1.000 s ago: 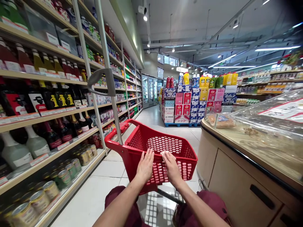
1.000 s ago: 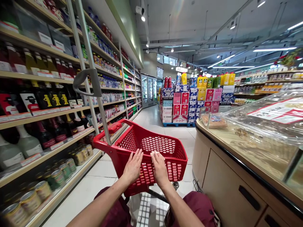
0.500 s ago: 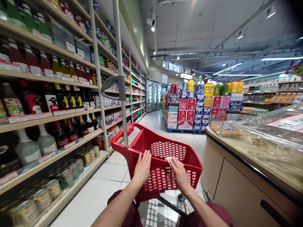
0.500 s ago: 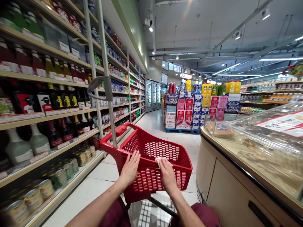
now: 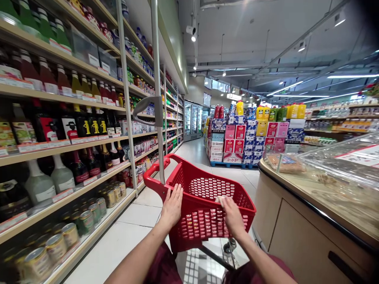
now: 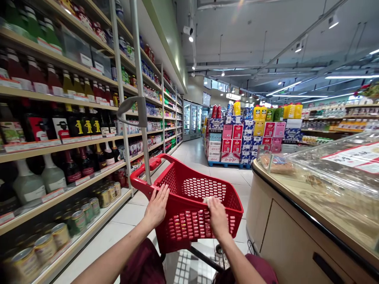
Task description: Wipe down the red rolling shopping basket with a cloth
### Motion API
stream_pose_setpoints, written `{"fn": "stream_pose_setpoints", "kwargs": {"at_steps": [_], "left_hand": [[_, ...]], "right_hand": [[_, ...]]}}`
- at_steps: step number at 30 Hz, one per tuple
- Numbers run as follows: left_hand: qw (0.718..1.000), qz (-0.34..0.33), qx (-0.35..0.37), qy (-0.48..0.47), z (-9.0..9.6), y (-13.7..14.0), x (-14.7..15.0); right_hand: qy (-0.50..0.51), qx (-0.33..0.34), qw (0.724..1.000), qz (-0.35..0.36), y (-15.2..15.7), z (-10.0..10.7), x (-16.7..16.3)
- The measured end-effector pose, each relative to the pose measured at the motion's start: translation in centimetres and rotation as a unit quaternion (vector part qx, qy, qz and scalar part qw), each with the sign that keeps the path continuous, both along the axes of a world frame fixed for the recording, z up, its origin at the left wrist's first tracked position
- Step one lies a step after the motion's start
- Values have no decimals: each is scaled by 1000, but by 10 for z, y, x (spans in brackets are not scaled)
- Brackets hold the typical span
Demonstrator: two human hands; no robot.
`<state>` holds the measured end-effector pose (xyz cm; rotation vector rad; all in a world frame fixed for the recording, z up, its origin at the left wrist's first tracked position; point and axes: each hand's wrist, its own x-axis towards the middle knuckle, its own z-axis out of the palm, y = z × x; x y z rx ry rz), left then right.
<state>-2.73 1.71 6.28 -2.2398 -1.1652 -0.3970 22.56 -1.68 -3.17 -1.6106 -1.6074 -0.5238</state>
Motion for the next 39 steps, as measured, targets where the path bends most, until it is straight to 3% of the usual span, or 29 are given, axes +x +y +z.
{"fn": "stream_pose_setpoints", "kwargs": {"at_steps": [3, 7, 9, 13, 15, 20, 22, 24, 28, 33, 35, 37, 39], "left_hand": [[1000, -8, 4, 1, -2, 1, -4], [1000, -28, 6, 11, -2, 2, -6], [1000, -20, 17, 1, 1, 2, -12], [1000, 13, 18, -21, 7, 2, -26], [1000, 10, 11, -20, 7, 1, -29], [1000, -19, 5, -2, 9, -1, -34], [1000, -12, 14, -9, 13, -1, -43], [1000, -7, 26, -15, 16, -1, -56], [999, 14, 36, -28, 17, -1, -78], [998, 35, 43, -36, 21, 1, -81], [997, 38, 49, -38, 23, 1, -81], [997, 39, 52, -39, 24, 0, -83], [997, 31, 55, -40, 22, -1, -84]], "right_hand": [[33, 5, 998, -46, 1, -1, 2], [-13, 42, 996, 79, 18, 10, -57], [-28, 44, 992, 117, 20, 11, -66], [6, 31, 999, 41, 9, 6, -35], [25, 30, 999, 16, 9, 8, -36], [8, 47, 988, 146, 28, 40, -124], [-5, 53, 981, 187, 31, 47, -142], [-8, 55, 979, 197, 28, 45, -134], [38, 50, 987, 148, 27, 37, -114], [64, 67, 974, 209, 50, 71, -195], [54, 72, 971, 220, 53, 81, -214], [20, 62, 972, 226, 49, 77, -202], [-15, 50, 974, 220, 40, 63, -169]]}}
